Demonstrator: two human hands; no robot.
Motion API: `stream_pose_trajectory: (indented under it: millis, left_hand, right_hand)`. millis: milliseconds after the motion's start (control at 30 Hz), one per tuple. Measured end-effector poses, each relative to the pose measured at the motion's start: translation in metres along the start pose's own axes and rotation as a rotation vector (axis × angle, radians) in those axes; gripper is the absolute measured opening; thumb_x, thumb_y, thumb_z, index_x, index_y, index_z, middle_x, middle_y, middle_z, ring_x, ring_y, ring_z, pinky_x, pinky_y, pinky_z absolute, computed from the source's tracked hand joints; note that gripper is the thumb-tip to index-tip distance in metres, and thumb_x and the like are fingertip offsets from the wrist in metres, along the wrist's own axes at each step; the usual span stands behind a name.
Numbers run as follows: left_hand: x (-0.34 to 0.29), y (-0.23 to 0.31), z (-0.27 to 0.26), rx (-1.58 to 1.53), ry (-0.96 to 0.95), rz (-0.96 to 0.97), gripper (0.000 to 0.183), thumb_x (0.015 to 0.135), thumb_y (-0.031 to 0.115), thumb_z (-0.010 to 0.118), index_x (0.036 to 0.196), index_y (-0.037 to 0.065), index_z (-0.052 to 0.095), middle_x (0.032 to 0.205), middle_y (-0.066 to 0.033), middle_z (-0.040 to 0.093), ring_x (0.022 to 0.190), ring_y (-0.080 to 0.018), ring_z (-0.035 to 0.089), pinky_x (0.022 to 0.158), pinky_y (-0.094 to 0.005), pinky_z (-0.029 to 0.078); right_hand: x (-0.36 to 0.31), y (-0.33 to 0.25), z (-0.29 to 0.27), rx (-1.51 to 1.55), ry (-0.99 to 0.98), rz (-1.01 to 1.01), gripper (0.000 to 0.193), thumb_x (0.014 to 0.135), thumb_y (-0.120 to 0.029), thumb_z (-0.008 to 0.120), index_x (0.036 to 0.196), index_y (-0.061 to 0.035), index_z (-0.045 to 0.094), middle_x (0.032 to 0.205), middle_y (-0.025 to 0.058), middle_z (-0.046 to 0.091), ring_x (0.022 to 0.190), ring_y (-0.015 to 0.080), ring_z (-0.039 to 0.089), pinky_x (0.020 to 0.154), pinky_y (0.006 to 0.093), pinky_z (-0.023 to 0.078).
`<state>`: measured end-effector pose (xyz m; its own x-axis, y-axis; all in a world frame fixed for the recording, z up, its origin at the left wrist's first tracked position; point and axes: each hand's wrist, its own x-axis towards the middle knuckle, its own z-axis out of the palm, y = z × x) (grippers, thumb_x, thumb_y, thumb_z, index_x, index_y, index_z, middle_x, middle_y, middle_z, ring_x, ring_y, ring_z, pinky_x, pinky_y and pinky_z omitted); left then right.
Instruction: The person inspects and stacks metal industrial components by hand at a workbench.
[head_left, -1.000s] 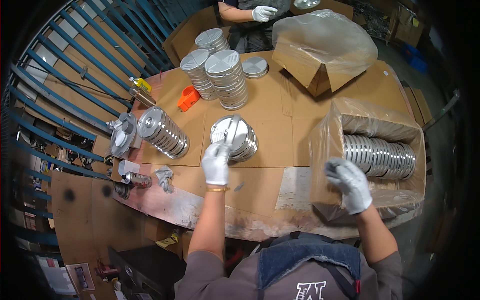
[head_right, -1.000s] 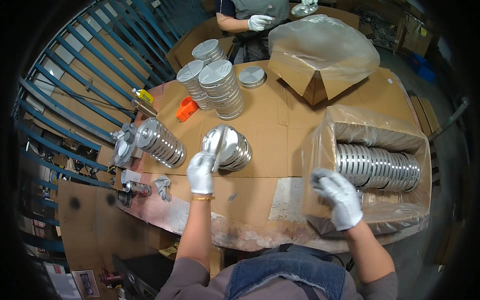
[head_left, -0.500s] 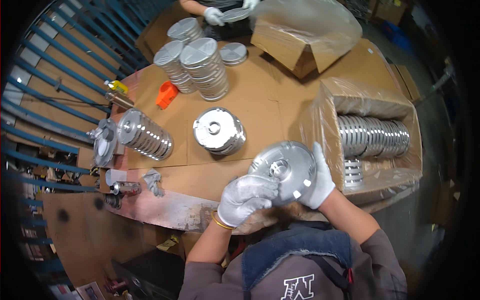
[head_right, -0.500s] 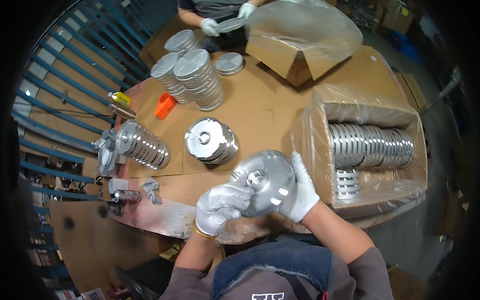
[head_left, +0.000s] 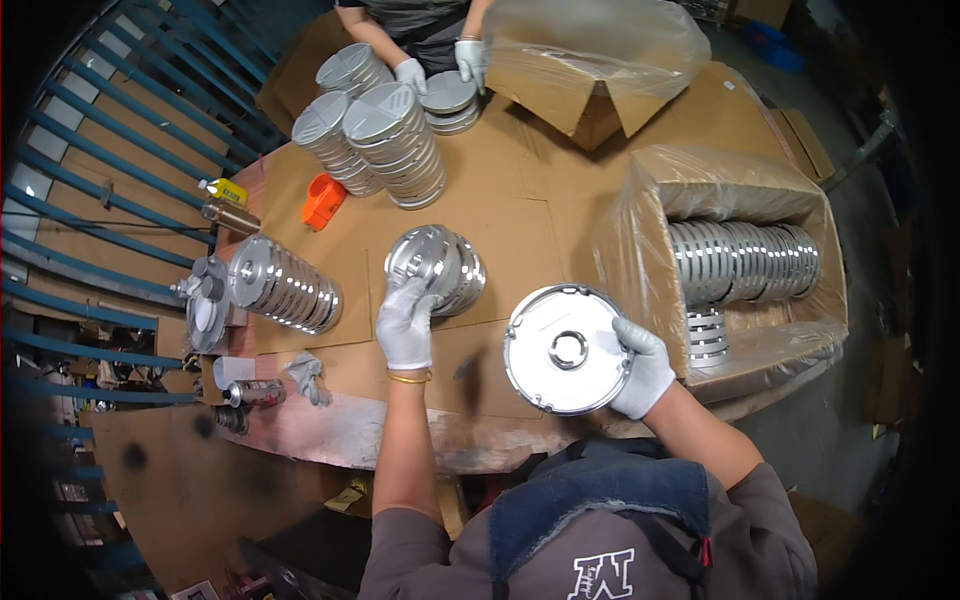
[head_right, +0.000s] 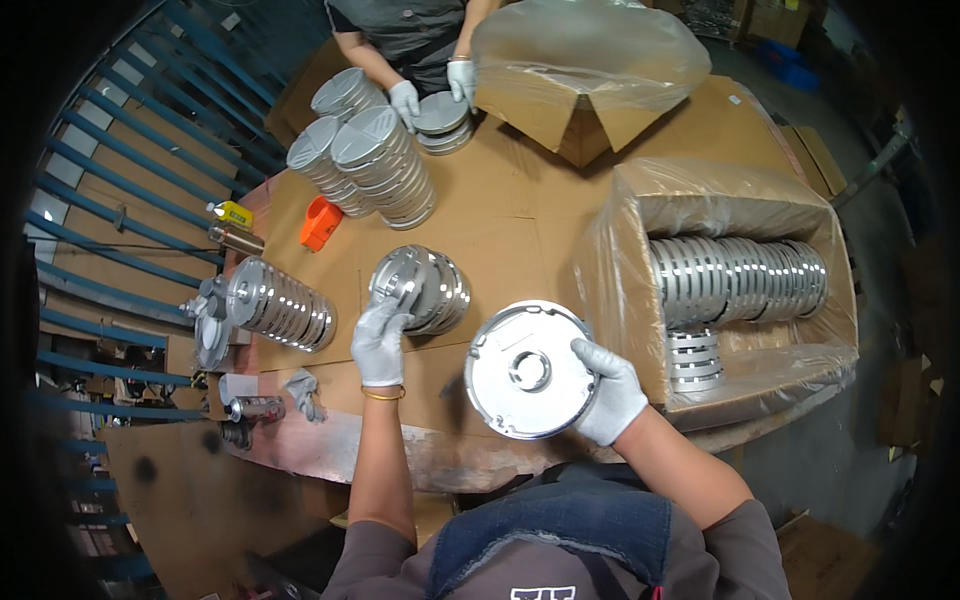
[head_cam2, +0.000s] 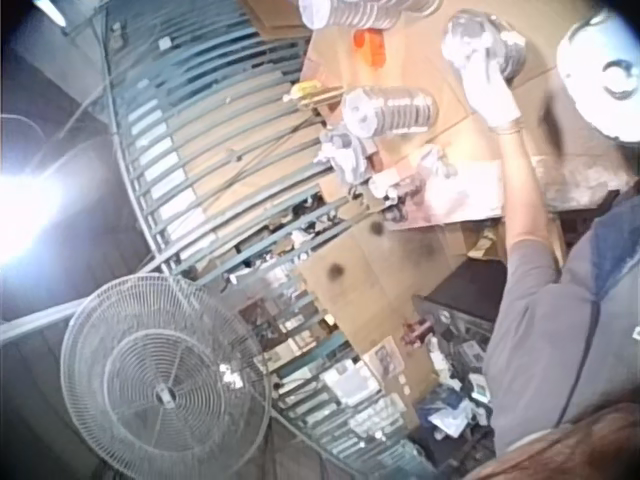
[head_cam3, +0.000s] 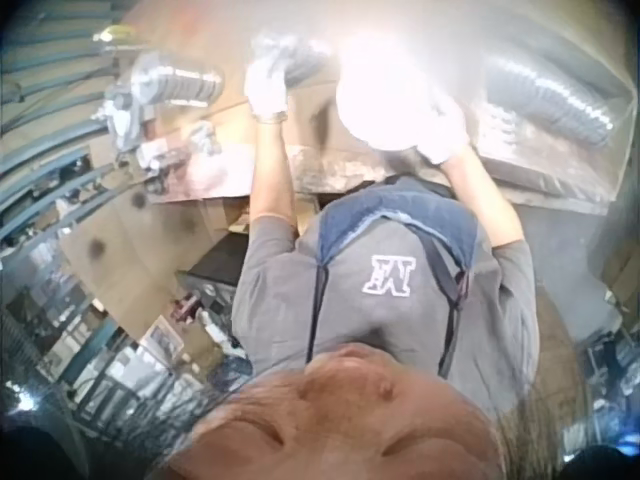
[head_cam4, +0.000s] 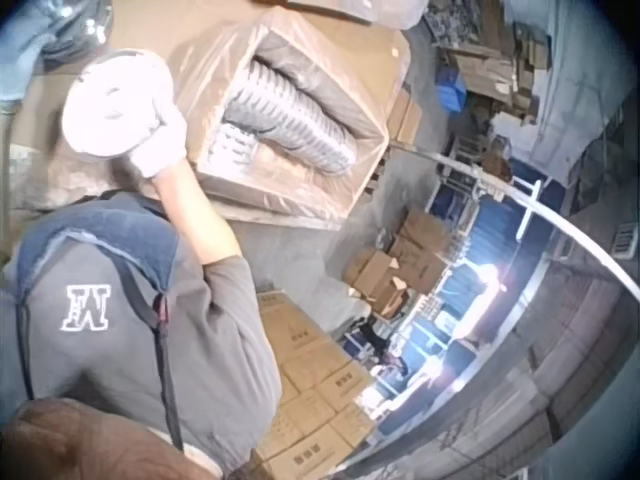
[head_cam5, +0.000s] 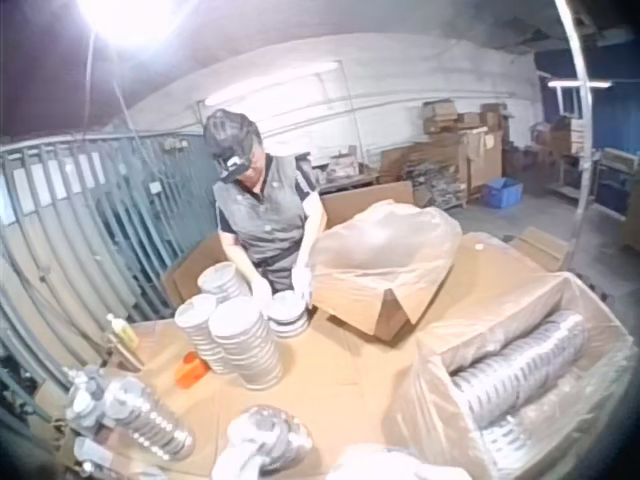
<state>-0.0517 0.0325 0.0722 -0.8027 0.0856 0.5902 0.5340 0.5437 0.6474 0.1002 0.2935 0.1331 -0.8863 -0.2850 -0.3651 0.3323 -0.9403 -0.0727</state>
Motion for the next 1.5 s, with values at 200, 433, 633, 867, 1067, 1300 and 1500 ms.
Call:
stream_pose_trajectory:
  millis: [200,433,633,867,1067,1300,1500]
  left_hand:
    - [-0.005,0.031,-0.032,-1.382,0.303,-0.835,0.036,0.09,0.025,0.057,0.116,0.0,0.053,0.116,-0.0106,0.059,0.106,-0.0238,0.055,0.097,-0.0407,0.043]
    - [-0.02,0.08,-0.039,-1.537,0.335,-0.966,0.034,0.085,0.035,0.061,0.105,0.007,0.061,0.111,-0.0042,0.063,0.106,-0.0201,0.057,0.096,-0.0399,0.044]
    - [-0.024,0.134,-0.034,-0.248,-0.436,0.36,0.026,0.069,0.023,0.075,0.083,0.005,0.061,0.091,-0.0073,0.065,0.086,-0.0238,0.064,0.075,-0.0345,0.052]
    - [-0.034,0.108,-0.016,-0.674,-0.456,-0.306,0.015,0.07,0.009,0.07,0.083,0.004,0.064,0.092,-0.0096,0.065,0.092,-0.0291,0.061,0.082,-0.0388,0.049]
    - [-0.004,-0.018,0.004,0.461,-0.335,0.034,0.023,0.076,0.016,0.069,0.094,0.004,0.067,0.098,-0.0151,0.065,0.098,-0.0288,0.06,0.091,-0.0398,0.044]
    - [-0.001,0.005,-0.004,-0.064,-0.133,-0.249,0.005,0.08,0.007,0.063,0.082,0.003,0.065,0.089,-0.0094,0.066,0.088,-0.0211,0.062,0.082,-0.0365,0.049]
    - [-0.008,0.027,-0.027,-1.62,0.36,-1.046,0.04,0.088,0.029,0.058,0.116,0.0,0.054,0.122,-0.011,0.056,0.111,-0.0267,0.053,0.098,-0.0426,0.043]
  right_hand:
    - [0.002,0.01,-0.003,-0.081,0.041,-0.044,0.062,0.082,-0.028,0.061,0.134,-0.0033,0.038,0.133,0.0183,0.046,0.122,0.035,0.045,0.105,0.0507,0.033]
    - [0.0,0.012,0.004,-0.043,0.016,0.014,0.06,0.087,-0.037,0.054,0.136,-0.006,0.038,0.135,0.0157,0.045,0.124,0.0337,0.043,0.106,0.0507,0.031]
    - [0.008,0.018,0.001,0.063,-0.1,0.091,0.086,0.073,-0.066,0.055,0.138,-0.0134,0.035,0.138,0.0085,0.043,0.127,0.0286,0.039,0.107,0.0487,0.029]
    - [-0.002,0.015,-0.013,0.032,-0.031,-0.057,0.063,0.082,-0.035,0.063,0.135,-0.0095,0.04,0.133,0.0136,0.048,0.123,0.0309,0.045,0.106,0.0501,0.032]
    - [-0.018,0.012,-0.03,-0.029,-0.073,-0.045,0.073,0.08,-0.05,0.061,0.137,-0.0118,0.038,0.138,0.0128,0.042,0.127,0.032,0.04,0.106,0.0511,0.031]
    - [-0.014,0.01,-0.021,-0.032,0.006,-0.051,0.074,0.085,-0.066,0.037,0.137,-0.0137,0.037,0.14,0.0106,0.039,0.129,0.0306,0.037,0.106,0.0504,0.031]
    - [-0.011,0.018,-0.02,0.015,0.047,0.027,0.069,0.087,-0.063,0.036,0.136,-0.0137,0.039,0.139,0.0106,0.042,0.127,0.0303,0.039,0.106,0.0501,0.031]
